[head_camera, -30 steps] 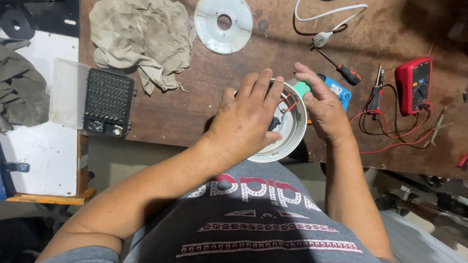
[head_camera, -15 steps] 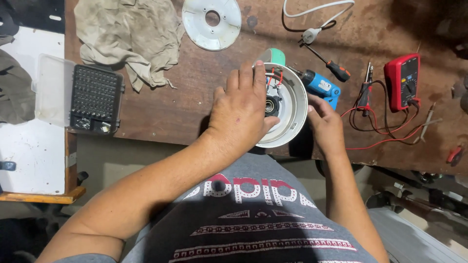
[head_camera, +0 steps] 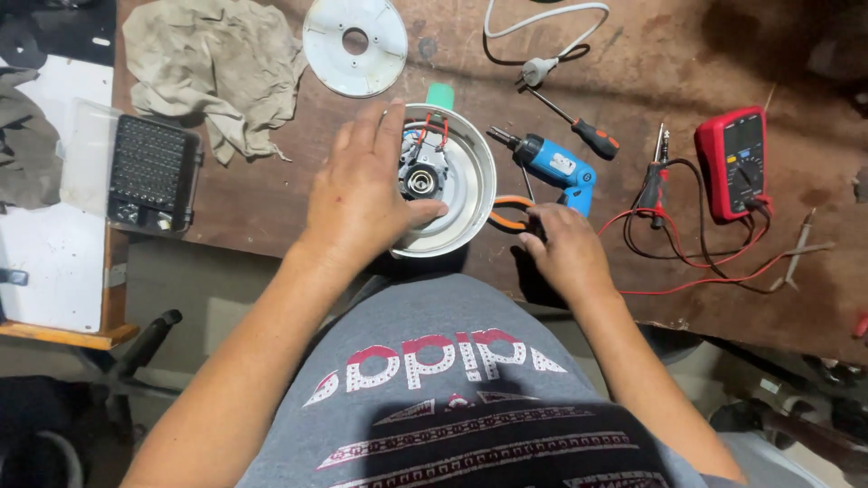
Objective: The person disassembles a white electric kettle with a green handle, removes the lid, and uses pliers and a screwdriver to manipulate internal wires and components at the base. The person adjusts and repositions wires inside the kettle base throughout the clip.
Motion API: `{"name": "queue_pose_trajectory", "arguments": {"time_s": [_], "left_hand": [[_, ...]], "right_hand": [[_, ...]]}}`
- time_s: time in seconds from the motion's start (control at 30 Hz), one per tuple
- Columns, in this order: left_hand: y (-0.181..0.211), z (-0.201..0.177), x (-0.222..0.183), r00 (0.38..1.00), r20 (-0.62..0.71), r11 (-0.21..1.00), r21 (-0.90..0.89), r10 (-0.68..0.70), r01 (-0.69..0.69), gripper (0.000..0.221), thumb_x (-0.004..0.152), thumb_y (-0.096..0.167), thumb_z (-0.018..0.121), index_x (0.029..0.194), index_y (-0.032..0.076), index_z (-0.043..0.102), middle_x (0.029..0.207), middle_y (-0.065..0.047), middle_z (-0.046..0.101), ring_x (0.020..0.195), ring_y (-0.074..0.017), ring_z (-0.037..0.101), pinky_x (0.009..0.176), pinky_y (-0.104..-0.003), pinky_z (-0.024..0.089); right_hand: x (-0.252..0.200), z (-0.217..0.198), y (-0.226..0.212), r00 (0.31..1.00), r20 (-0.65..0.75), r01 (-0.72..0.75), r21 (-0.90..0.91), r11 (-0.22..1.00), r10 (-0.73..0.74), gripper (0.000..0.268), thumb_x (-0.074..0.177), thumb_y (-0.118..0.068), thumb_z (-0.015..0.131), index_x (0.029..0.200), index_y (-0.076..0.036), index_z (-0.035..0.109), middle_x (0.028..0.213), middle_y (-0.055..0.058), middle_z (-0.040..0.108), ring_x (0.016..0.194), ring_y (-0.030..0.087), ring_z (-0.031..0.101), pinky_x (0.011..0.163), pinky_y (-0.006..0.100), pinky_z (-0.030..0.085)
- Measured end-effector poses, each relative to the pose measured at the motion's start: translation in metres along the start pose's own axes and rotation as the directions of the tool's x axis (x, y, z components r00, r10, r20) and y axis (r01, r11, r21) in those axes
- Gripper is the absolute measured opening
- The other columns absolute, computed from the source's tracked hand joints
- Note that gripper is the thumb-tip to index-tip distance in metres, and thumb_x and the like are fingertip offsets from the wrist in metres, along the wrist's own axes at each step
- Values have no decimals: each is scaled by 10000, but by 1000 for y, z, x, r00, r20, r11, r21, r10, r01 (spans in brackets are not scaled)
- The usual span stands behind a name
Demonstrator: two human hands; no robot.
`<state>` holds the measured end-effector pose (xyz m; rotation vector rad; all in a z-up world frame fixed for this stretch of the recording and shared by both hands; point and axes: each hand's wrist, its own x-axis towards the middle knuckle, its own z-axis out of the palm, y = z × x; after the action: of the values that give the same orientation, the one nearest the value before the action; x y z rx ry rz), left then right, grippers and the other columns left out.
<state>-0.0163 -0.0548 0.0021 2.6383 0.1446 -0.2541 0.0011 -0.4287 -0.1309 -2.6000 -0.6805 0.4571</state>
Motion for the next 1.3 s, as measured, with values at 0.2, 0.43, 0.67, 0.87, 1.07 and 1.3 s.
{"name": "queue_pose_trajectory", "arguments": {"time_s": [0.2, 0.43, 0.67, 0.87, 1.07, 1.3], "left_hand": [[15, -23, -7, 982, 101, 987, -11, -160, 162, 1371, 797, 607, 1089, 1855, 159, 340, 1921, -130, 360, 1705, -400, 373, 1171, -762, 482], [27, -14, -10, 969, 84, 969, -70, -233, 239, 1336, 846, 602, 1076, 1859, 162, 325, 1934, -109, 323, 1718, -407, 344, 1180, -794, 456], [34, 21, -7, 992, -127, 1000, 25, 2, 1, 1393, 689, 574, 1149, 1794, 72, 464, 1793, -168, 530, 1557, -415, 557, 1082, -690, 621], [51, 39, 5, 981, -190, 981, 194, 49, -11, 1448, 640, 748, 1110, 1772, 95, 487, 1783, -166, 561, 1488, -405, 609, 1035, -618, 621], [70, 40, 6, 968, -229, 937, 348, 106, -20, 1440, 610, 785, 1045, 1766, 129, 491, 1713, -87, 596, 1319, -294, 674, 830, -511, 658], [78, 40, 9, 964, -239, 929, 370, 114, -19, 1376, 600, 757, 1020, 1738, 156, 533, 1718, -74, 575, 1345, -269, 643, 825, -493, 660]], "right_hand": [[53, 52, -4, 952, 25, 305, -207, 930, -306, 155, 974, -108, 753, 1092, -25, 693, 1216, 206, 680, 1020, 512, 661, 942, 603, 545], [27, -14, 23, 957, 285, 70, -29, 997, -59, 324, 1069, -321, 637, 1025, -4, 684, 1055, 282, 729, 1029, 507, 682, 887, 629, 516], [-9, -150, -14, 922, 304, -386, 668, 636, 241, 245, 1084, -296, 818, 1200, -82, 800, 1057, 58, 714, 926, 220, 640, 808, 379, 506], [24, -199, -95, 947, 300, -41, -235, 971, 113, 305, 1133, -400, 704, 1282, -141, 766, 1394, 79, 764, 1229, 366, 754, 991, 540, 569], [48, -197, -114, 902, 373, -61, -388, 920, 217, 337, 1170, -455, 655, 1097, -142, 757, 1296, 97, 797, 1090, 416, 788, 913, 586, 603], [49, -191, -106, 907, 364, -78, -349, 934, 212, 388, 1176, -460, 656, 1115, -97, 777, 1333, 94, 780, 1154, 388, 766, 961, 566, 576]]}}
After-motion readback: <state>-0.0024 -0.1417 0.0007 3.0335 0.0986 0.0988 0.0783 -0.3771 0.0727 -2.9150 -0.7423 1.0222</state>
